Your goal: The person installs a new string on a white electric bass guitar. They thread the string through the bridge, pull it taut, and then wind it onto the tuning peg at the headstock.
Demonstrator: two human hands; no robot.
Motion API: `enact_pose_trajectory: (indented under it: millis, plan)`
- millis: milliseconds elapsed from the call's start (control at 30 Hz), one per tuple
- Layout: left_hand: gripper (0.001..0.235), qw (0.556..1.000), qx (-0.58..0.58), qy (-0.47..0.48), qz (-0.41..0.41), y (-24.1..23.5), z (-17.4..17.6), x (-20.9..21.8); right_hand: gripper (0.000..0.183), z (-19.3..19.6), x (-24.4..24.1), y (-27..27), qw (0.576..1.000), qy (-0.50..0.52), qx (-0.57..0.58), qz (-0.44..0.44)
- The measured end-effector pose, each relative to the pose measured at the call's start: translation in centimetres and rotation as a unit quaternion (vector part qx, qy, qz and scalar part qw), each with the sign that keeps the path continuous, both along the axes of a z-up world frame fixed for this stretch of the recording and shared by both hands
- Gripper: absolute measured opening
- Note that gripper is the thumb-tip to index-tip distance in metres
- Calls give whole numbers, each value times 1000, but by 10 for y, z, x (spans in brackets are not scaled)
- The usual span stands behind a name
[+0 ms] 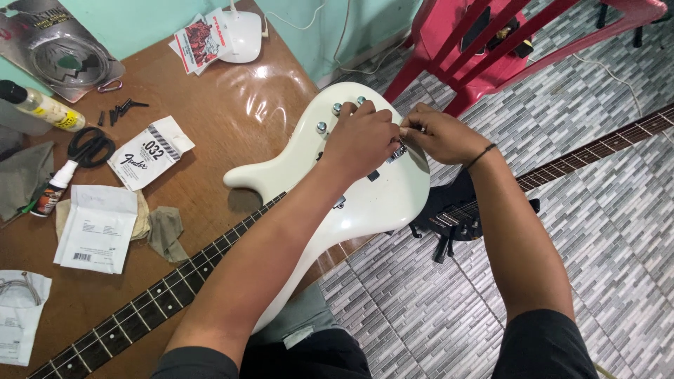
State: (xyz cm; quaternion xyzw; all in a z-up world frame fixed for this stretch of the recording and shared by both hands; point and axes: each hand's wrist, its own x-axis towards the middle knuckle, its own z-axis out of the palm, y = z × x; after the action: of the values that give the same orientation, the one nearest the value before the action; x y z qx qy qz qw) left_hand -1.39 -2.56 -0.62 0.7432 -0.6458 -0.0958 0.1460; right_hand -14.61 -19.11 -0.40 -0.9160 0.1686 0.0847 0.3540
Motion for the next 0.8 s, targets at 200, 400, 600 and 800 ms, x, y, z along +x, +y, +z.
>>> enact_pose_trajectory:
  millis: [200,400,600,800]
  plan:
    - [11,997,-47,-63,4,-27,-27,-10,20,0,2,-5,1000,9,0,22]
    - [14,988,-73,-132,-28,-31,-29,-24,19,1,-1,-5,1000,11,22,5]
    - [21,985,-29,-161,-61,-10,9,-21,19,-14,-8,-9,989,-69,93,-89]
    - [14,988,4,-142,-61,-13,2,-18,16,-8,-8,-13,982,-122,118,-82]
